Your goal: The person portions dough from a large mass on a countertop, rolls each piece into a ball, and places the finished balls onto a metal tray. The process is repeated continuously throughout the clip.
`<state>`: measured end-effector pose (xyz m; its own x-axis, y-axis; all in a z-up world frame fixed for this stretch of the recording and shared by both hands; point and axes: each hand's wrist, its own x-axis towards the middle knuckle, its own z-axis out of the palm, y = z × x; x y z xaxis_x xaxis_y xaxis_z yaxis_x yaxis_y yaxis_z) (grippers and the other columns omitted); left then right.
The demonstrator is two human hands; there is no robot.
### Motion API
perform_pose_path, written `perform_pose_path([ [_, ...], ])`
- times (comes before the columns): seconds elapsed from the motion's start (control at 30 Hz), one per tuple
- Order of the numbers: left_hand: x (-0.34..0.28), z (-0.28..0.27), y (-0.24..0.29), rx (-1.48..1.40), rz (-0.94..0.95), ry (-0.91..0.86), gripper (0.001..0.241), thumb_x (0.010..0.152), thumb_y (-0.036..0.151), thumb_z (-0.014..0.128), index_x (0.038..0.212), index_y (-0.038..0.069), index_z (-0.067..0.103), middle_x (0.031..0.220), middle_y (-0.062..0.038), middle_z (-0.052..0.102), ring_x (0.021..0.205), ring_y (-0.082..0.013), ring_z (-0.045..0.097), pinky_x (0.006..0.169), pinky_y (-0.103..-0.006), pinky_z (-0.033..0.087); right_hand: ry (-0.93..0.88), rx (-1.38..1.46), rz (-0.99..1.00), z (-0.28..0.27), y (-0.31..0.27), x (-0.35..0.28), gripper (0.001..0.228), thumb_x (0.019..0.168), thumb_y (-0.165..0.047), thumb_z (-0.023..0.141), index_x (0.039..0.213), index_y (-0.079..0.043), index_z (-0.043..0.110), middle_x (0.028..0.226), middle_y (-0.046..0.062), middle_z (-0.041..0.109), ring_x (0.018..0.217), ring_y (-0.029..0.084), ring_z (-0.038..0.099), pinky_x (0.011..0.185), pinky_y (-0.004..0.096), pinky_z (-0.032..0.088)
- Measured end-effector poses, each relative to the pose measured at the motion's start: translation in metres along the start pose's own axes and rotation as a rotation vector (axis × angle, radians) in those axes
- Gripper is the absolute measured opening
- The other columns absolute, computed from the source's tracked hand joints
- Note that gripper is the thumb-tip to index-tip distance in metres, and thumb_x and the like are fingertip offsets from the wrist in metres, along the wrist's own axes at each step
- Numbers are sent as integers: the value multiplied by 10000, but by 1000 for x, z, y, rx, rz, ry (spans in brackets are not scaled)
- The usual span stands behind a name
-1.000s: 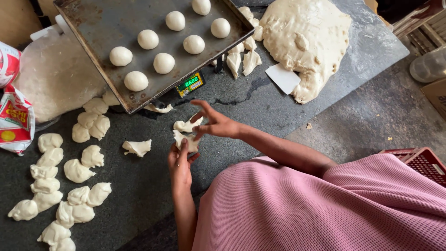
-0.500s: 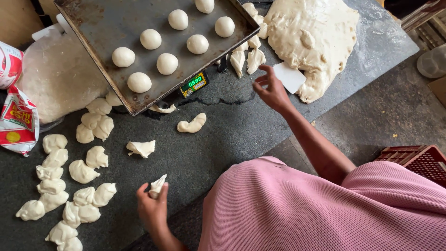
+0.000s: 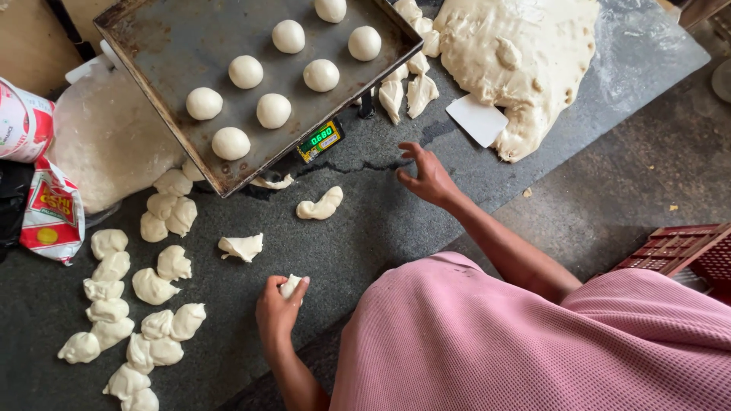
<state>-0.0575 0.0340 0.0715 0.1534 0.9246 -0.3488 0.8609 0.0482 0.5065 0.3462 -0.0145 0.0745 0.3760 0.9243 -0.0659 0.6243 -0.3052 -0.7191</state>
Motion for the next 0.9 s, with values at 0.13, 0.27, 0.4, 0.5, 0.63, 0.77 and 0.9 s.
perform_pose_path([
  [0.13, -6, -6, -12, -156, -109, -121, 576, 784, 508, 788, 1158, 81, 688, 964, -136, 787, 880, -252, 767, 796, -396, 577, 34, 15, 73, -22, 13, 6, 512, 966, -226, 630, 1430, -58, 490, 1446, 202, 554, 1345, 330, 532, 1160, 491, 413],
  [0.27, -10, -16, -64, -230, -214, -131, 565, 790, 451, 797, 1235, 118, 697, 989, -115, 791, 893, -226, 753, 805, -367, 563, 62, -53, 110, -42, 30, 7, 455, 973, -224, 647, 1394, -77, 560, 1477, 167, 545, 1354, 332, 510, 1139, 508, 399],
  [0.4, -24, -35, -121, -138, -297, -74, 521, 822, 415, 800, 1244, 124, 712, 987, -149, 802, 903, -255, 766, 819, -382, 565, 97, -22, 215, -55, 46, -1, 444, 989, -243, 641, 1399, -85, 574, 1500, 159, 538, 1337, 317, 540, 1109, 488, 442],
  [0.5, -34, -29, -120, -70, -279, -33, 505, 803, 417, 809, 1206, 128, 711, 999, -161, 790, 930, -296, 764, 833, -405, 561, 150, -39, 247, -76, 52, -4, 453, 975, -271, 672, 1383, -90, 594, 1458, 156, 574, 1254, 319, 588, 1017, 454, 497],
  [0.63, -22, -12, -83, 124, -39, 241, 488, 879, 589, 732, 1065, 138, 730, 1007, -215, 718, 989, -448, 656, 863, -528, 520, 219, -94, 22, -63, 47, -11, 420, 995, -244, 720, 1364, -57, 650, 1368, 172, 665, 1253, 312, 623, 1014, 418, 496],
  [0.77, 6, 41, -52, 267, -212, 516, 449, 911, 551, 703, 916, 101, 707, 1051, -217, 665, 1012, -440, 611, 831, -571, 482, 122, 32, 126, -57, 58, 5, 446, 942, -271, 714, 1339, -81, 642, 1342, 115, 681, 1122, 306, 641, 870, 375, 524],
  [0.9, -1, 46, -68, 62, -93, 738, 345, 1033, 409, 715, 961, 78, 647, 980, -158, 675, 937, -403, 645, 825, -528, 505, 72, 124, 26, -53, 71, 25, 425, 952, -266, 727, 1323, -70, 657, 1318, 134, 679, 1279, 284, 590, 922, 375, 532],
])
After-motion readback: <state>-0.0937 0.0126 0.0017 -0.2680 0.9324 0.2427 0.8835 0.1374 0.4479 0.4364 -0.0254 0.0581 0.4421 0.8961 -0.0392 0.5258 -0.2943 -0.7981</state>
